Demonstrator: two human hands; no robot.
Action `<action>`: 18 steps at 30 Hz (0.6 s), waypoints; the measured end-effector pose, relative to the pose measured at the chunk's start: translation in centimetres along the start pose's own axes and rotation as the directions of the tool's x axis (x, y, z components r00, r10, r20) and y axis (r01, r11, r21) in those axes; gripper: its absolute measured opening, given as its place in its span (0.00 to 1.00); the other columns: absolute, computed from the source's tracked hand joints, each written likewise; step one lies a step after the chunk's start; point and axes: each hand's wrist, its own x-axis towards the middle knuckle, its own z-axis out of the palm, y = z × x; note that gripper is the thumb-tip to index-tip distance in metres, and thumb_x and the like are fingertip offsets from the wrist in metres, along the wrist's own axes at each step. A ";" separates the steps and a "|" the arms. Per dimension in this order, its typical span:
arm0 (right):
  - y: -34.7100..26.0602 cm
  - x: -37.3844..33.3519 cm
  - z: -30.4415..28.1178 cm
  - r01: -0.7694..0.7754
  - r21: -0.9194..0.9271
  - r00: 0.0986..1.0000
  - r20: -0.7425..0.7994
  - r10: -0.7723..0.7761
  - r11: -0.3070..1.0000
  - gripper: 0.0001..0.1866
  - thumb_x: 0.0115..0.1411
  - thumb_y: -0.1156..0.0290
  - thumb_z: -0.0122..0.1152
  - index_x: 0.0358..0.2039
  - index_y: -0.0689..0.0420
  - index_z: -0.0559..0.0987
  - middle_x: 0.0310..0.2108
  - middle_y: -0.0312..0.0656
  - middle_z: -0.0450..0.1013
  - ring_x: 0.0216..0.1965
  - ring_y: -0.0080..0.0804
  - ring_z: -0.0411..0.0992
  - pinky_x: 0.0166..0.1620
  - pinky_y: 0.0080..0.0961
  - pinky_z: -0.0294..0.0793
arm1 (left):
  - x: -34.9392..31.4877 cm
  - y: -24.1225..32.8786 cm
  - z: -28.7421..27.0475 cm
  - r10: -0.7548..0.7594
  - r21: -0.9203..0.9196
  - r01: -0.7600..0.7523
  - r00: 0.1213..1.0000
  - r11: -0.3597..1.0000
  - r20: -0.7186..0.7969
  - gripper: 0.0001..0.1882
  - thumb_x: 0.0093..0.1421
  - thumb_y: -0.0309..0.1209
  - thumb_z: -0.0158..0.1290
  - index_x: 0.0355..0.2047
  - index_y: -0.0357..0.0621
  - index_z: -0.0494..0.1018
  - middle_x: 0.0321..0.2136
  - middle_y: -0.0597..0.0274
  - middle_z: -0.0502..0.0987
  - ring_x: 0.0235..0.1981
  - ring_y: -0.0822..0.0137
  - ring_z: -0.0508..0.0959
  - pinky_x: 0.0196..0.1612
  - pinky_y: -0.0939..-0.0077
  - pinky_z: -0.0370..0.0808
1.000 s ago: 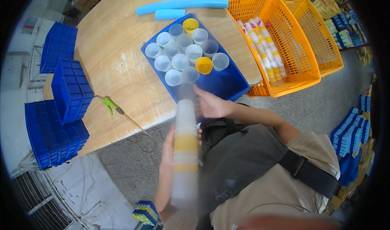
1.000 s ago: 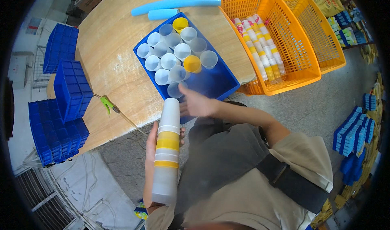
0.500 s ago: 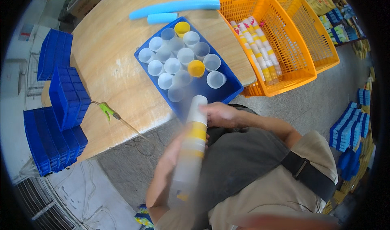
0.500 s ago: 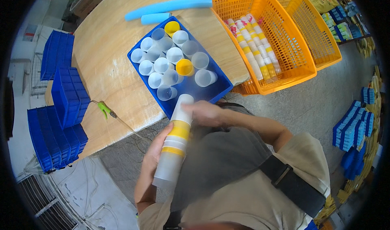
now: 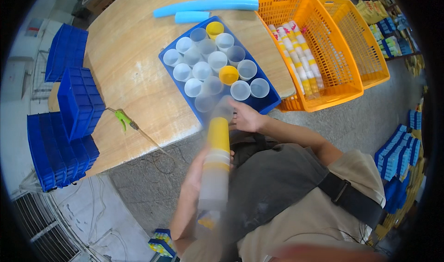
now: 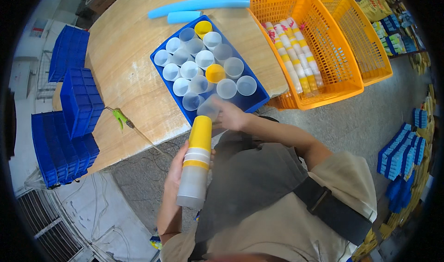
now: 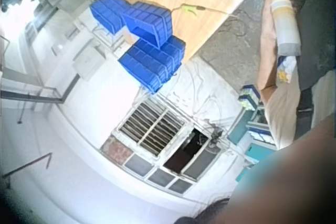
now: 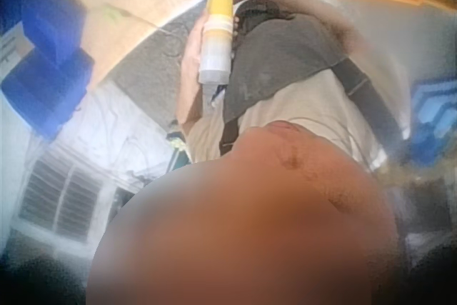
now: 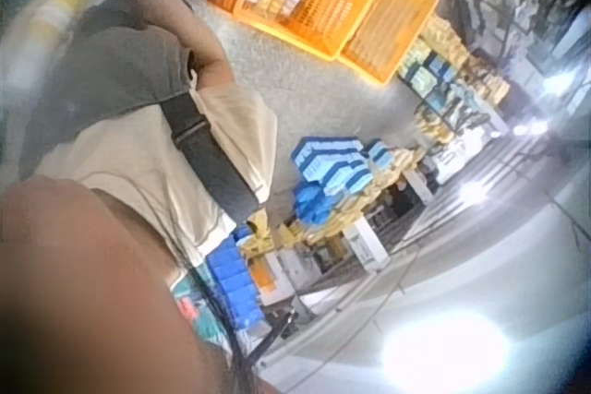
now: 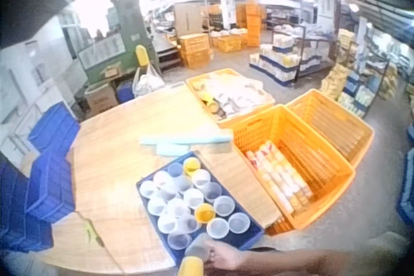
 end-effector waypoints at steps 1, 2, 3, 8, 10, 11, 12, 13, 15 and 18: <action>0.1 0.0 0.3 -0.101 -0.005 0.994 0.035 0.101 0.995 0.24 0.73 0.53 0.46 0.59 0.57 0.69 0.53 0.47 0.73 0.54 0.37 0.72 0.59 0.38 0.68 | -0.2 -0.2 -0.2 -0.001 0.027 0.002 0.999 1.000 -0.035 0.31 0.69 0.51 0.47 0.60 0.36 0.65 0.44 0.43 0.79 0.39 0.55 0.83 0.40 0.62 0.83; 0.3 -0.2 0.7 -0.125 -0.035 0.987 0.100 0.128 0.992 0.24 0.73 0.53 0.46 0.59 0.58 0.69 0.53 0.46 0.73 0.54 0.37 0.72 0.59 0.37 0.68 | -0.4 -0.3 -0.4 0.008 0.041 -0.007 1.000 0.999 -0.022 0.31 0.68 0.51 0.49 0.60 0.36 0.65 0.44 0.43 0.79 0.40 0.55 0.82 0.41 0.61 0.83; 0.1 -0.4 1.0 -0.188 -0.044 0.977 0.098 0.191 0.981 0.24 0.73 0.53 0.46 0.58 0.58 0.69 0.53 0.46 0.73 0.55 0.36 0.72 0.59 0.37 0.69 | -0.6 -0.5 -0.6 -0.009 0.042 0.009 1.000 0.999 0.005 0.31 0.68 0.50 0.50 0.60 0.36 0.65 0.45 0.43 0.78 0.42 0.55 0.82 0.43 0.61 0.82; -2.3 -1.5 3.3 0.194 -0.239 0.980 0.091 -0.177 0.951 0.26 0.70 0.51 0.52 0.55 0.61 0.71 0.47 0.43 0.73 0.50 0.30 0.73 0.54 0.32 0.73 | -1.6 -1.0 -0.6 0.199 0.662 -0.093 0.976 0.743 -0.086 0.33 0.63 0.42 0.59 0.62 0.37 0.64 0.50 0.43 0.77 0.46 0.57 0.81 0.47 0.61 0.81; -3.9 -1.3 2.9 0.391 -0.182 0.919 0.032 -0.392 0.902 0.27 0.70 0.50 0.54 0.57 0.60 0.69 0.47 0.43 0.74 0.49 0.31 0.74 0.53 0.33 0.75 | -2.3 -0.8 -0.5 0.356 0.814 -0.199 0.934 0.545 -0.010 0.34 0.61 0.40 0.61 0.62 0.37 0.63 0.49 0.41 0.77 0.45 0.55 0.81 0.47 0.59 0.81; -4.7 -0.9 2.3 0.469 -0.118 0.883 0.029 -0.469 0.875 0.28 0.69 0.49 0.54 0.58 0.59 0.68 0.47 0.43 0.74 0.48 0.32 0.75 0.54 0.34 0.75 | -2.7 -0.8 -0.5 0.405 0.711 -0.287 0.914 0.642 0.004 0.35 0.61 0.40 0.62 0.62 0.36 0.62 0.47 0.40 0.77 0.43 0.53 0.82 0.46 0.58 0.82; -5.0 -0.6 1.4 0.341 -0.135 0.940 0.060 -0.336 0.930 0.30 0.69 0.49 0.54 0.60 0.58 0.65 0.47 0.45 0.74 0.49 0.35 0.76 0.55 0.36 0.76 | -3.1 -0.4 -0.5 0.398 0.585 -0.314 0.917 0.748 -0.017 0.36 0.61 0.41 0.61 0.62 0.35 0.61 0.47 0.39 0.77 0.43 0.52 0.82 0.46 0.57 0.82; -4.8 -0.4 0.3 0.124 -0.185 0.984 0.148 -0.098 0.975 0.30 0.69 0.49 0.54 0.60 0.60 0.65 0.49 0.46 0.74 0.51 0.36 0.75 0.55 0.38 0.76 | -3.5 -0.3 -0.6 0.366 0.471 -0.280 0.925 0.837 -0.101 0.36 0.62 0.42 0.61 0.62 0.35 0.60 0.46 0.38 0.78 0.42 0.51 0.83 0.46 0.56 0.82; -3.6 0.3 -1.6 -0.198 -0.215 0.911 0.321 0.261 0.956 0.34 0.69 0.49 0.55 0.61 0.63 0.63 0.51 0.48 0.74 0.53 0.37 0.74 0.55 0.37 0.76 | -4.2 0.3 -0.9 0.460 0.474 -0.423 0.887 0.773 0.041 0.37 0.65 0.50 0.55 0.61 0.32 0.59 0.45 0.36 0.77 0.40 0.50 0.83 0.45 0.57 0.83; -1.6 0.3 -2.7 -0.043 -0.395 0.985 0.137 0.105 0.918 0.37 0.64 0.51 0.61 0.64 0.63 0.62 0.54 0.50 0.71 0.54 0.40 0.73 0.55 0.37 0.75 | -4.1 0.7 -1.3 0.361 0.439 -0.336 0.932 0.833 0.030 0.35 0.65 0.48 0.55 0.60 0.32 0.61 0.46 0.38 0.77 0.42 0.52 0.82 0.45 0.58 0.83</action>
